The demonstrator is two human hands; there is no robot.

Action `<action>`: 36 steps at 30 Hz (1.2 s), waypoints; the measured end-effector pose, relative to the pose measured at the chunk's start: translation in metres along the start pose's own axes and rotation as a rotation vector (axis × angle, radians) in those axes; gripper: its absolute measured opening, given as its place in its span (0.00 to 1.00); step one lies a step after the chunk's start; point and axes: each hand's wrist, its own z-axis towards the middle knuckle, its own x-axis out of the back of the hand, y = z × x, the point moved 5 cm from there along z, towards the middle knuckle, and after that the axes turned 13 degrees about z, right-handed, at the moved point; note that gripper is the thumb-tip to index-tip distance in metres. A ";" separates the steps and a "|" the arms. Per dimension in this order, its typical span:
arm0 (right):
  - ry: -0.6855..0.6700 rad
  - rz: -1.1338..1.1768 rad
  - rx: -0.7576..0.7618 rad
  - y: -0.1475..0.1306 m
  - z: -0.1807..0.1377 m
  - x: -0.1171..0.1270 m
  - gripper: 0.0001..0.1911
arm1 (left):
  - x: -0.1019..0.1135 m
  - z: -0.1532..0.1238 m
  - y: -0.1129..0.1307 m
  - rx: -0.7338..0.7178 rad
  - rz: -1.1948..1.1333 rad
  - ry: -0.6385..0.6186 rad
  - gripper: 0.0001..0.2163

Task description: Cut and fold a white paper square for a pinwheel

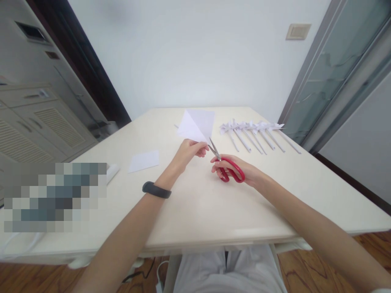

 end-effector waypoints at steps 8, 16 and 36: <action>0.024 -0.011 -0.010 0.000 0.001 0.001 0.10 | -0.018 -0.006 0.008 0.011 0.029 -0.096 0.12; 0.006 -0.010 0.007 0.003 0.004 0.001 0.10 | -0.018 -0.009 0.009 0.004 0.012 -0.103 0.12; 0.025 -0.009 0.075 0.006 0.005 0.001 0.11 | -0.018 -0.012 0.012 0.065 0.005 -0.102 0.12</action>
